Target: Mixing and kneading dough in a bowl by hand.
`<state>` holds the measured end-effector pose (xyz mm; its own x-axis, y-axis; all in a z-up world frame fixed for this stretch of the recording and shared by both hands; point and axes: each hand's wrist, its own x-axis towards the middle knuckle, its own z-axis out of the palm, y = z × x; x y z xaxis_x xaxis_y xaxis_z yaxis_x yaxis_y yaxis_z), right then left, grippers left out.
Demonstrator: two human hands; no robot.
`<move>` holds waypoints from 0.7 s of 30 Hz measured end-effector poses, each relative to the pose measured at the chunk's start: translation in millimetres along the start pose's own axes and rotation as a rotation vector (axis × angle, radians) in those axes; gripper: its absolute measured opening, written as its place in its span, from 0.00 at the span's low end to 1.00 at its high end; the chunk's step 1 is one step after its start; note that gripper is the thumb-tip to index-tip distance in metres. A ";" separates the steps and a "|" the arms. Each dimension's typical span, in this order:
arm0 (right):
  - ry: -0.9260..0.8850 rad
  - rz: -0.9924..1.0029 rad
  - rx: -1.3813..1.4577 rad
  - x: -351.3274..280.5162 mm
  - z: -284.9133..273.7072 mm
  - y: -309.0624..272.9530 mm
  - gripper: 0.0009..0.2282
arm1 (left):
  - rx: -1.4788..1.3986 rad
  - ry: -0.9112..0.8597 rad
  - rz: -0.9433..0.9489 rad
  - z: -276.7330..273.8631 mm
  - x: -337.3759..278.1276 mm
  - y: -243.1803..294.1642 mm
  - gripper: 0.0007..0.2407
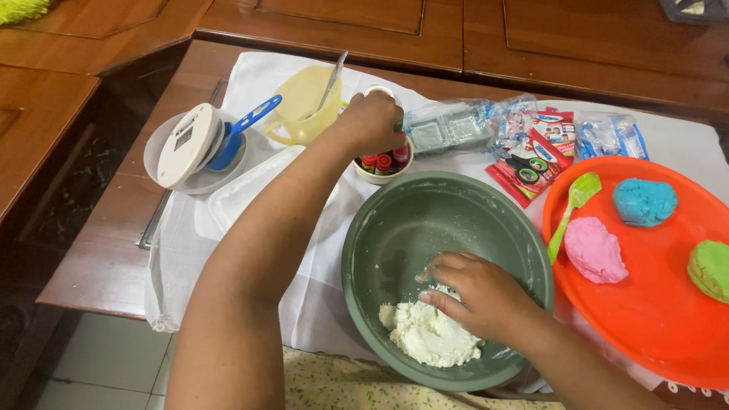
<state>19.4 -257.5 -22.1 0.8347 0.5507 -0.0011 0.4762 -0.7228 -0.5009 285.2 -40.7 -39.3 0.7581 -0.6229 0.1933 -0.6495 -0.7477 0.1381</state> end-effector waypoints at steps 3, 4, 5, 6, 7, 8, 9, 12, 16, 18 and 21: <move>0.021 -0.025 -0.009 0.7 1.9 0.7 0.11 | 0.116 -0.118 0.047 6.7 -0.7 12.2 0.11; 0.021 -0.025 -0.010 0.5 1.5 0.0 0.11 | 0.116 -0.117 0.046 8.6 -2.3 14.6 0.11; 0.018 -0.023 -0.014 0.3 1.1 -0.5 0.11 | 0.148 -0.130 0.060 10.6 -3.7 17.1 0.10; 0.017 -0.018 -0.019 -0.2 0.6 -0.8 0.11 | 0.180 -0.143 0.075 12.9 -4.4 20.0 0.09; 0.017 -0.017 -0.020 -0.1 -0.1 -1.1 0.11 | 0.180 -0.142 0.076 11.7 -3.8 18.6 0.09; 0.019 -0.006 -0.023 -0.3 -0.3 -1.6 0.11 | 0.105 -0.127 0.033 10.8 -3.3 17.3 0.08; 0.021 0.005 -0.026 -0.3 -0.4 -2.0 0.12 | 0.031 -0.113 -0.011 10.0 -2.8 15.9 0.08; 0.006 0.009 -0.022 -0.2 -0.9 -1.5 0.12 | -0.058 0.104 -0.026 25.2 3.5 -6.0 0.09; 0.008 -0.003 -0.019 -0.2 0.9 0.8 0.12 | 0.107 -0.088 -0.042 14.2 2.2 4.0 0.08; 0.023 -0.022 -0.038 -0.6 1.6 1.3 0.12 | 0.103 -0.141 -0.076 9.1 0.1 10.2 0.12; 0.016 -0.010 -0.046 -1.3 1.9 0.8 0.12 | 0.049 -0.164 -0.113 8.8 2.6 7.7 0.12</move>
